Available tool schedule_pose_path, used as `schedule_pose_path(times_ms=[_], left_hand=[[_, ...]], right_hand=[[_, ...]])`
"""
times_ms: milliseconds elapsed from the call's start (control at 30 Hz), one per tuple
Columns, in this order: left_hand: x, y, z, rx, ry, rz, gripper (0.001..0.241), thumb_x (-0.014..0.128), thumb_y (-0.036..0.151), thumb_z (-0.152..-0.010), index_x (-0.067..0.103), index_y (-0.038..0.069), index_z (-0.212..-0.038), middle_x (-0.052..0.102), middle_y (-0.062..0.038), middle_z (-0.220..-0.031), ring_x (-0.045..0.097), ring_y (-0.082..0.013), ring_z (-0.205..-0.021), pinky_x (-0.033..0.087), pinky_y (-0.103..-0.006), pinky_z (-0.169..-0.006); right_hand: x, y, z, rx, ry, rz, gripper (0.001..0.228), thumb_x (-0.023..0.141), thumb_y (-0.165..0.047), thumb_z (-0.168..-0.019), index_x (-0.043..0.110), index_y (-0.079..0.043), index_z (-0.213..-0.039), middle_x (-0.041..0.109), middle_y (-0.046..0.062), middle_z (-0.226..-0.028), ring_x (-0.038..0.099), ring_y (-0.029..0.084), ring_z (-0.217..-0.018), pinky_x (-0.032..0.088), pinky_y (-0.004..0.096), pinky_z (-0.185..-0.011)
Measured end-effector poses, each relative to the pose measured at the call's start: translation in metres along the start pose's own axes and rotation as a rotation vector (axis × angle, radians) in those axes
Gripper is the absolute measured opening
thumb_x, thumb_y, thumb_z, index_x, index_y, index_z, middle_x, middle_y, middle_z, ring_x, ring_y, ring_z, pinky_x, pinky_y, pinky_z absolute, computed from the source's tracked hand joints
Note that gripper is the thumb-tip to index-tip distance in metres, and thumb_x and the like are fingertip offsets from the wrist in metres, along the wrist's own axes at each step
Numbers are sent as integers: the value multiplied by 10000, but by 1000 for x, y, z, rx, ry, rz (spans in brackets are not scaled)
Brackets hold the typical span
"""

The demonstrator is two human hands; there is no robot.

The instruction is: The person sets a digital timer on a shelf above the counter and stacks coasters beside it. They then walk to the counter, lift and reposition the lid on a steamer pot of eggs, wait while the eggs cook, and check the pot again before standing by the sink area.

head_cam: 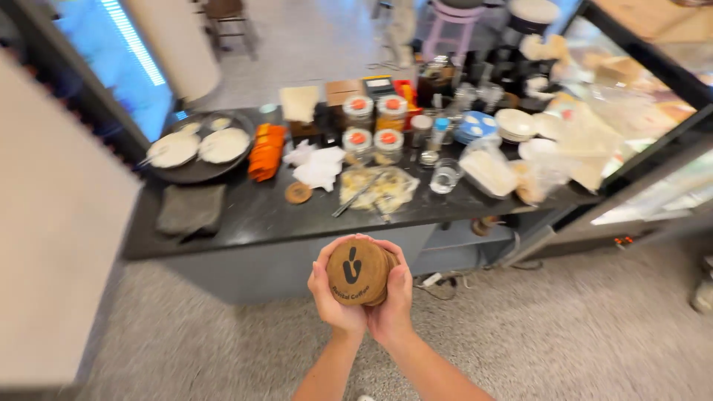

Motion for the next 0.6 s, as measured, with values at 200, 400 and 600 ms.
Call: schedule_pose_path(times_ms=[200,400,600], left_hand=[[43,-116,-51,-155,-66,-1,611,319,376,-1088,666,-122,-1158,729,-217,-1100,690,-290,-1030,541,-388,-943],[91,-209,-102,-321,-238,17,596,330,365,-1089,687,-109,-1143,729,-178,-1113,690,-245,-1031,542,-366,-949],[164,-288,-140,-592,-331,65,566,328,353,-1075,692,-76,-1138,734,-168,-1100,698,-251,-1011,552,-388,-930]], right_hand=[[-83,-35,-73,-165,253,97,799,650,-682,-861,488,-53,-1327,584,109,-1300,599,244,-1223,525,426,-1014],[-127,-64,-138,-308,402,147,787,645,-687,-855,488,-66,-1312,588,101,-1304,601,238,-1222,539,429,-1010],[-172,-105,-194,-450,587,156,783,629,-675,-826,475,-89,-1322,584,89,-1294,604,248,-1208,544,456,-990]])
Point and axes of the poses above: each hand's wrist, its own z-axis away from the middle knuckle, its own x-axis out of the palm, y = z × x, the point moved 10 cm from there along -z, towards the middle knuckle
